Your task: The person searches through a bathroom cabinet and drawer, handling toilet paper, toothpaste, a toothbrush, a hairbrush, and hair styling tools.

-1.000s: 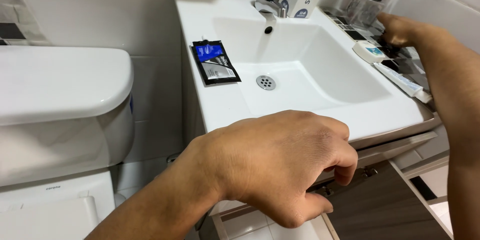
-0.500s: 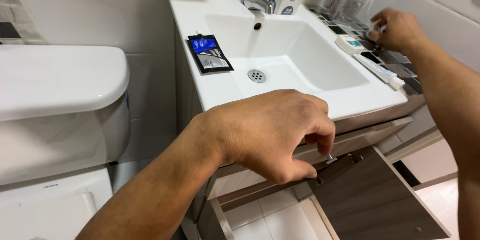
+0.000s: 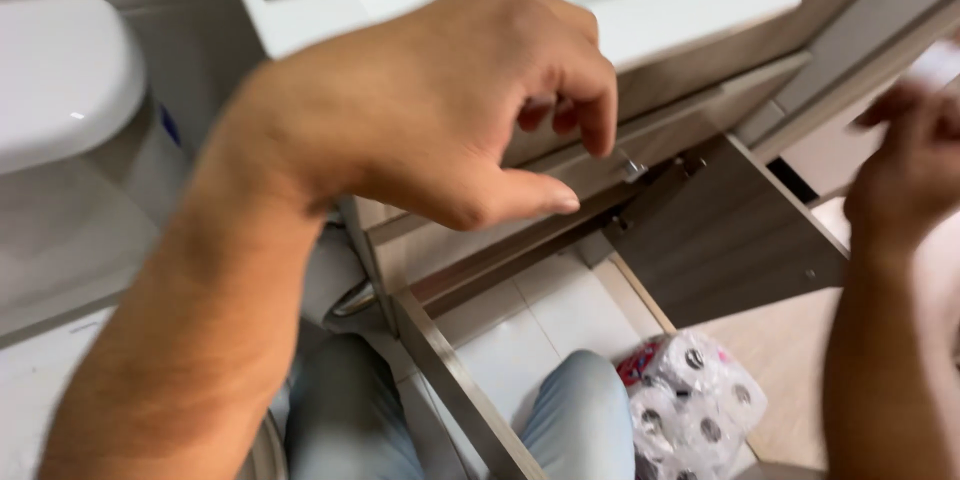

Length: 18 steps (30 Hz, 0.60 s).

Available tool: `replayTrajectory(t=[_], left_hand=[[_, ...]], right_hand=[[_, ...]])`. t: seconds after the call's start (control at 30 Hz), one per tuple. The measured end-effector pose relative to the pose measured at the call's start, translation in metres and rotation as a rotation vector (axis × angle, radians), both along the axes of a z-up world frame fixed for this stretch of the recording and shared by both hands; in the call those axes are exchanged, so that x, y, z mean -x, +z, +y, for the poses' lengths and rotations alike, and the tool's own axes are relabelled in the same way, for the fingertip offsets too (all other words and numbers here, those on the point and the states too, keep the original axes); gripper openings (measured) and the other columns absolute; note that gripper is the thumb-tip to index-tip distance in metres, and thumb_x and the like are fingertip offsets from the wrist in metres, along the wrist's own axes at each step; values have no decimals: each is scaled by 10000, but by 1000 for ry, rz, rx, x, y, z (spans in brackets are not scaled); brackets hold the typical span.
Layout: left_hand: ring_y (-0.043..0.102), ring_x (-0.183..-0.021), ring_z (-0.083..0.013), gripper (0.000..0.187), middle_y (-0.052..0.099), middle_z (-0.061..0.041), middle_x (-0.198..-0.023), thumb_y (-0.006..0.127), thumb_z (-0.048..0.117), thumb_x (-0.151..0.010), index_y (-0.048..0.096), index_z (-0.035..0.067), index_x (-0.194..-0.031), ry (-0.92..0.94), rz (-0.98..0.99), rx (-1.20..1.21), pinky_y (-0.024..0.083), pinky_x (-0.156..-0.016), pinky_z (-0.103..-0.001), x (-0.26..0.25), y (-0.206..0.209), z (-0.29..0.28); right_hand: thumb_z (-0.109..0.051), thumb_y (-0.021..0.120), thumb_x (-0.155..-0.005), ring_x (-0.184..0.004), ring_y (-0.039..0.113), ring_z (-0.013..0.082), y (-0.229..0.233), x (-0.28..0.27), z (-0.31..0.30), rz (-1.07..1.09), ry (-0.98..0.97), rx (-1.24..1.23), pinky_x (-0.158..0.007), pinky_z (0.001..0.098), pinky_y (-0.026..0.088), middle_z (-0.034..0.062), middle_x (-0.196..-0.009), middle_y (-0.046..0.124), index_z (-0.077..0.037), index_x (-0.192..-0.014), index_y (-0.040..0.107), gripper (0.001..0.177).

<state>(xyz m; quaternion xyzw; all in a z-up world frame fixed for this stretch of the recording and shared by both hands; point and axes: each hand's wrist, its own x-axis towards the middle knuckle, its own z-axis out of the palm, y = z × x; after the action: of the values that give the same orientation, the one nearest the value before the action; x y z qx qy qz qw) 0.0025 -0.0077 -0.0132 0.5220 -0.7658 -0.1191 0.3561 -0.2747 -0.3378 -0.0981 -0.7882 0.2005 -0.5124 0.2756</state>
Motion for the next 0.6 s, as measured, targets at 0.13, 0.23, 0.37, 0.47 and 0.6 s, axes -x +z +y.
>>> replayTrajectory(t=[0.13, 0.23, 0.37, 0.47, 0.6], left_hand=[[646, -787, -143, 293, 678, -26, -898, 849, 236, -774, 733, 105, -1009, 25, -63, -26, 535, -665, -306, 2, -3, 5], [596, -810, -140, 334, 655, -25, -911, 845, 214, -797, 707, 88, -1073, 27, -82, -28, 501, -703, -298, 9, -8, 7], [508, -893, -157, 350, 601, -39, -976, 823, 137, -783, 694, 70, -1102, 112, -126, -31, 427, -806, -283, 11, -24, 3], [495, -855, -147, 469, 644, -1, -1009, 854, 151, -709, 762, 137, -1169, 302, -257, -189, 403, -834, -242, 5, -33, -3], [571, -899, -175, 481, 673, -57, -1045, 822, 169, -766, 731, 117, -1235, 106, -30, -262, 472, -820, -285, -130, -123, -21]], right_hand=[[25, 725, -1074, -916, 680, 134, -128, 20, 24, -105, -54, -173, -772, 277, 632, 60, -1190, 627, -34, -1384, 611, 335], [63, 689, -995, -1010, 693, 164, -224, 9, 14, 6, -102, -316, -841, 302, 672, 89, -1229, 592, -19, -1357, 617, 378], [43, 737, -860, -990, 700, 199, -306, -20, -11, 240, -167, -267, -803, 335, 652, 104, -1174, 609, -2, -1287, 658, 436], [-17, 833, -742, -838, 732, 219, -321, -49, -14, 316, -248, -249, -750, 343, 605, 130, -1081, 731, 1, -1200, 660, 490], [-57, 834, -715, -842, 742, 269, -343, -80, -22, 264, -196, -361, -732, 353, 607, 152, -990, 760, -16, -1147, 693, 456]])
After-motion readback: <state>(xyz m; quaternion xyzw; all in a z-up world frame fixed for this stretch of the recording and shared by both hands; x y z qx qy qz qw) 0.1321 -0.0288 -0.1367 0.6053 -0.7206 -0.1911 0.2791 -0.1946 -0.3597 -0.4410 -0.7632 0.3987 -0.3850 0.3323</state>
